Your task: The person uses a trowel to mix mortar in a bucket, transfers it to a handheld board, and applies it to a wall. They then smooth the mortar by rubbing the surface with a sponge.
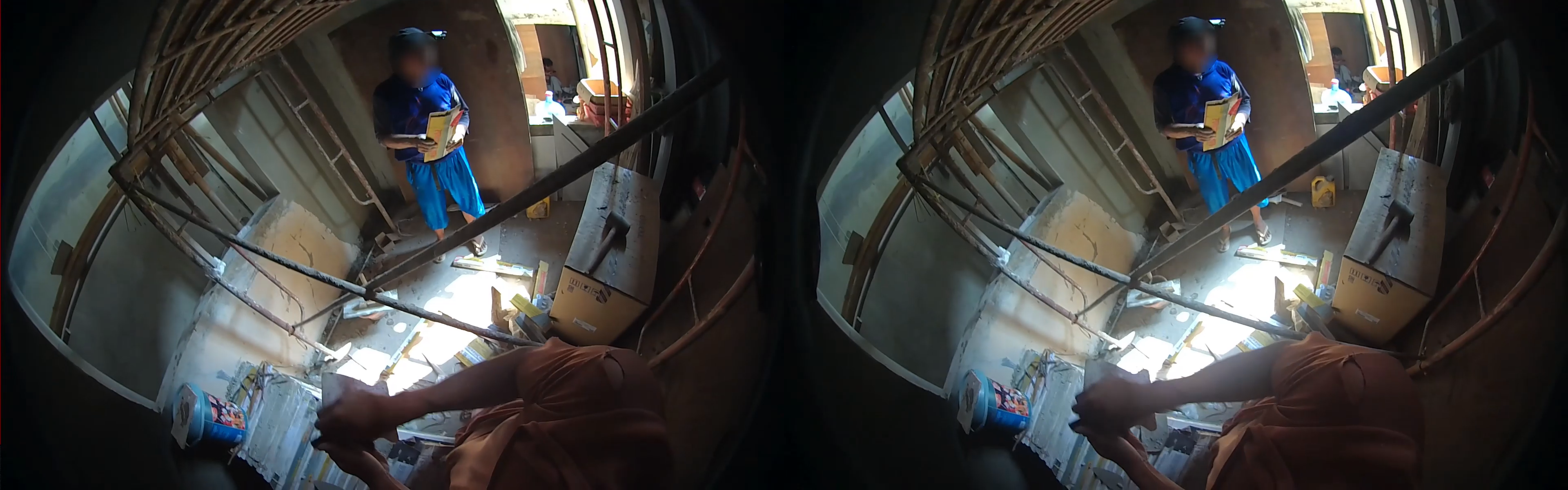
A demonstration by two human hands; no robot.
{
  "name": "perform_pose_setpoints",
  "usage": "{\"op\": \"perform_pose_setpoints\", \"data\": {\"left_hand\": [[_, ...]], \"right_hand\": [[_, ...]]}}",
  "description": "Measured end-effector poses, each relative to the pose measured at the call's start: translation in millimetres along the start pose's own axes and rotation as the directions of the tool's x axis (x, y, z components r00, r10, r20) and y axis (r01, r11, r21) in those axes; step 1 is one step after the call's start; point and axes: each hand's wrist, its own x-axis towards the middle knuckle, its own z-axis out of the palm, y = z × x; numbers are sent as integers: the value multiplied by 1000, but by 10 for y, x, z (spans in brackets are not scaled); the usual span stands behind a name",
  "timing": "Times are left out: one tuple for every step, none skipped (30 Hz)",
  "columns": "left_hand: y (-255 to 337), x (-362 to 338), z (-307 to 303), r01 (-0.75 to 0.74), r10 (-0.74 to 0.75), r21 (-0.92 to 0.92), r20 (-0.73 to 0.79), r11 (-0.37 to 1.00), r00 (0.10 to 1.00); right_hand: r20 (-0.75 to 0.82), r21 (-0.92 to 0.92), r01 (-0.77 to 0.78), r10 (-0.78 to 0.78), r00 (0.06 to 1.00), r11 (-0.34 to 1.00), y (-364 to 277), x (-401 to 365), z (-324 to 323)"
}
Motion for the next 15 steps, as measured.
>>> {"op": "perform_pose_setpoints", "data": {"left_hand": [[51, -77, 40, -45, 54, -170, 48, 984, 997], [91, -105, 66, -89, 125, -337, 88, 937, 988], [86, -126, 106, -91, 120, -392, 48, 915, 992], [-13, -79, 49, -95, 123, -399, 46, 912, 991], [-174, 5, -86, -118, 135, -291, 40, 949, 990], [-165, 8, -76, -137, 145, -182, 34, 974, 989], [-157, 25, -61, -141, 149, -187, 30, 972, 988], [-136, 28, -74, -169, 193, -246, 78, 954, 978], [-65, -36, -57, -185, 230, -305, 121, 934, 966], [-43, -91, -67, -196, 268, -362, 160, 911, 950], [-85, -51, -110, -259, 324, -308, 181, 915, 929], [-119, -57, -148, -264, 326, -304, 175, 915, 929], [-163, -65, -159, -246, 289, -272, 128, 930, 949], [-206, -52, -194, -225, 251, -241, 82, 944, 965], [-217, 38, -326, -44, 101, -291, 185, 956, 977]], "right_hand": [[65, -51, -65, 68, 996, 997, 32, 28, -21], [-251, -93, -79, 53, 967, 993, 158, 49, 197], [-202, -106, -57, 34, 979, 993, 88, -6, 71], [-142, -92, -25, 12, 990, 995, 61, -21, 110], [-80, -74, 4, -9, 997, 997, 34, -35, 147], [-6, -20, 35, -35, 999, 999, -104, 13, 205], [-31, 45, 134, -133, 991, 990, -171, -51, 189], [-30, 47, 139, -138, 990, 989, -131, -13, 114], [7, -38, 125, -125, 992, 991, -99, -2, 47], [43, -122, 113, -109, 993, 986, -67, -8, 42], [-92, -119, 67, -78, 993, 991, -19, -10, 174], [-226, -104, 24, -47, 973, 994, -58, 5, 212], [-31, -51, 5, -7, 1000, 999, -85, -18, 219], [166, -4, -25, 25, 986, 1000, -94, -47, 216], [42, 255, 53, -65, 997, 965, -108, -145, 341]]}}
